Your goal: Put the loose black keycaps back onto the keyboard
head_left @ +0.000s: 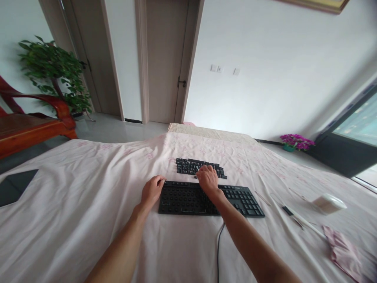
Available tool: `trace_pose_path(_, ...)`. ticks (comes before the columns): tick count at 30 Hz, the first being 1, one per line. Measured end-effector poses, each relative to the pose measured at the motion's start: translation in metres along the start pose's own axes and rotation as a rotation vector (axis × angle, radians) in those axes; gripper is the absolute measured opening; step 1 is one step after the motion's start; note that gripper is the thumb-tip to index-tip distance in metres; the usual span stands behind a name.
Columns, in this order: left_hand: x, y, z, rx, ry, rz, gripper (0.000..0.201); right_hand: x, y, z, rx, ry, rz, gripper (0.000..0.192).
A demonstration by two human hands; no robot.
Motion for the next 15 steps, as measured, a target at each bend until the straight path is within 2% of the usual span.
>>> trace_pose_path(7,0.0,0.0,0.0,0.001,0.004,-0.004,0.023,0.014,0.011,0.008,0.086,-0.095,-0.063,0.025)
trace_pose_path(15,0.002,0.001,0.001,-0.005,0.006,-0.004,0.023,0.022,0.009,0.01,0.114,-0.024,-0.088,0.023)
Point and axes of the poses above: each hand's wrist, its own y-axis towards the middle knuckle, its own z-axis out of the palm, x = y × z, the point moved 8 cm from there along y, towards the middle knuckle, and after that the axes turned 7 degrees about -y, right-handed, at the moved point
